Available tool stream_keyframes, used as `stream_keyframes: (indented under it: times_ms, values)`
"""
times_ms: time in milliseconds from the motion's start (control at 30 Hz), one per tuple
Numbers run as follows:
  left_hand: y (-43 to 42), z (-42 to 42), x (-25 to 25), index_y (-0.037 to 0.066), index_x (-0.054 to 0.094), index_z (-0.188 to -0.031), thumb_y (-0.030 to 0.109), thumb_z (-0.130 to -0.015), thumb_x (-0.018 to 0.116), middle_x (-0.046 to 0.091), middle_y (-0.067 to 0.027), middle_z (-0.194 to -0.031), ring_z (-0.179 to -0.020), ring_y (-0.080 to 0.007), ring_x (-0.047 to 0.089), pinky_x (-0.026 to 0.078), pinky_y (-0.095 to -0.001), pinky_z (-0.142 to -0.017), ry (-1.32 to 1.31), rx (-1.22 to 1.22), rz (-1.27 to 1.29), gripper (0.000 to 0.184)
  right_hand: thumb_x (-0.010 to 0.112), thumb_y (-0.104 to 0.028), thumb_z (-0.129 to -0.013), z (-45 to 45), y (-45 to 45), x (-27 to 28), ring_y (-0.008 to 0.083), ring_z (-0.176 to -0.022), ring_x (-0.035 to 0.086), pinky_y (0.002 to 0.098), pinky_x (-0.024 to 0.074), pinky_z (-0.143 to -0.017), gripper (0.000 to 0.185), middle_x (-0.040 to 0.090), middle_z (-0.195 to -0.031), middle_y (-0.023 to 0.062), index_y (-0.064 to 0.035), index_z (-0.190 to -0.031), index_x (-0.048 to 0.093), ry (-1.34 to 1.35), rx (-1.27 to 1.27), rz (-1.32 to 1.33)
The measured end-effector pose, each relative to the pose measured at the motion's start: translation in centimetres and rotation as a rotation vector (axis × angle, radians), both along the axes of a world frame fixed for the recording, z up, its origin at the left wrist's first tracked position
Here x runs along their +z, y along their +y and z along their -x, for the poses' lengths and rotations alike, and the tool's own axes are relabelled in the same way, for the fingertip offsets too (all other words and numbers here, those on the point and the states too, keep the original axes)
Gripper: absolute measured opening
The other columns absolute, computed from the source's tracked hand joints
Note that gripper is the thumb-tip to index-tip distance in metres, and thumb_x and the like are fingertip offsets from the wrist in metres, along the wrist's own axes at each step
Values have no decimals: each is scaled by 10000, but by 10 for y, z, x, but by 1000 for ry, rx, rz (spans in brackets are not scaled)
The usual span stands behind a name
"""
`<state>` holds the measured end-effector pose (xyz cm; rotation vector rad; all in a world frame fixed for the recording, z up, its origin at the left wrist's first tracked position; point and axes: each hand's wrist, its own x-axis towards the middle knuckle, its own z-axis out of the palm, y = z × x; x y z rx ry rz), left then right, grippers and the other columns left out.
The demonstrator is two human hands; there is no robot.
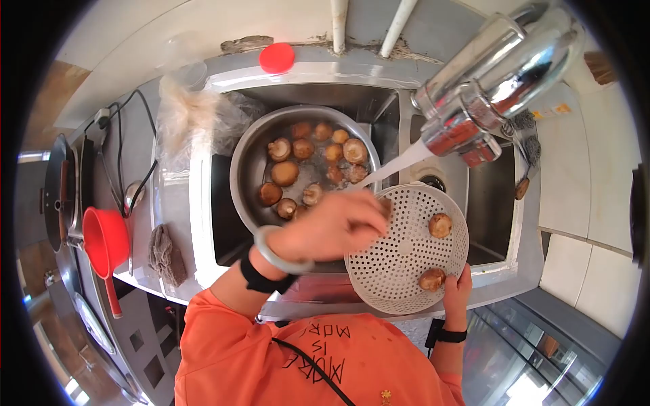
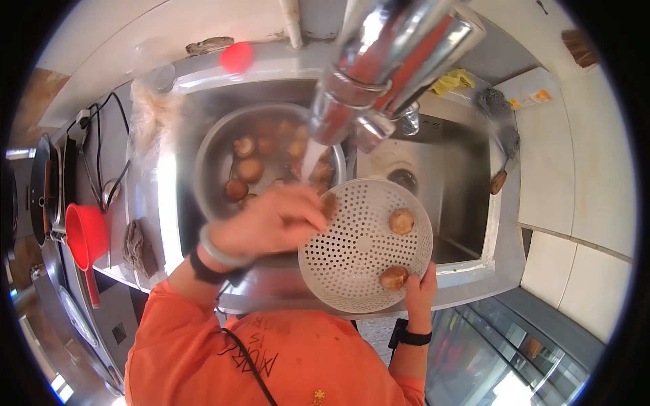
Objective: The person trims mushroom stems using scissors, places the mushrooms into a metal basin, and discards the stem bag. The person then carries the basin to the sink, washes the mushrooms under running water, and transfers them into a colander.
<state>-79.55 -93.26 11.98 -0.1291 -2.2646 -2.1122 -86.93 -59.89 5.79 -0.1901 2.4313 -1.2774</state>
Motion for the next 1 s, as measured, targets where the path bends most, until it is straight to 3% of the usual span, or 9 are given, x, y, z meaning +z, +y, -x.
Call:
stream_keyframes:
  times_ms: [133,233,300,333,467,567,733,833,1000]
  values:
    - [27,10,15,43,610,-851,87,-691,632,577,-83,-772,-749,-245,556,445,-324,-665,270,19,-111,168,381,-18,-718,1,-1,3,152,-885,511,270,411,-795,345,558,-958,96,35,-1041,489,-4,4,-11]
    - [-15,18,-56,77,620,-802,239,-703,649,576,-103,-778,-750,-267,563,442,-314,-663,-16,317,331,192,387,-46,-713,0,1,3,193,-855,530,305,421,-771,341,565,-915,128,18,-1031,490,-19,7,-45]
    - [-50,8,-103,113,597,-996,458,-611,682,517,-116,-1061,-1010,-286,485,411,-506,-713,-328,516,1003,524,392,-52,-713,-2,-1,2,197,-846,528,306,421,-766,332,564,-907,129,16,-1023,492,14,-1,-32]
    - [-61,4,-132,165,499,-1167,514,-578,692,353,-147,-1276,-1171,-344,350,355,-636,-749,-616,453,961,711,397,-57,-714,-2,-3,1,200,-837,526,307,422,-760,323,563,-899,129,13,-1014,493,49,-1,-21]
    - [-11,0,-174,254,416,-1251,503,-568,718,151,-144,-1409,-1255,-408,224,322,-686,-819,-656,156,1166,788,403,-66,-713,-2,-3,-1,217,-821,529,313,424,-753,315,562,-883,137,10,-1005,495,50,-12,16]
    - [-3,12,-182,239,451,-1223,422,-580,739,226,-130,-1371,-1235,-397,257,377,-676,-759,-639,-280,1216,727,407,-72,-713,-1,-3,3,228,-815,536,319,426,-755,318,562,-877,143,14,-1007,494,56,5,-66]
    - [-29,9,-202,179,626,-978,258,-620,719,486,-108,-1133,-1074,-318,474,481,-387,-815,-697,-120,1157,378,414,-80,-716,-2,0,-2,241,-825,547,327,429,-758,321,567,-880,157,18,-1010,498,78,6,-50]
    - [-55,-1,-182,154,638,-906,233,-629,700,579,-132,-999,-933,-302,568,485,-372,-789,-756,-19,1163,294,412,-80,-715,-2,-1,-2,247,-833,551,329,431,-764,329,571,-891,164,19,-1016,500,80,18,-32]
    - [-82,-13,-112,39,576,-767,121,-699,602,600,-102,-711,-638,-191,586,467,-318,-604,-746,433,339,110,398,-52,-712,-1,0,-2,201,-839,535,306,428,-770,337,567,-902,132,28,-1024,496,70,35,-28]
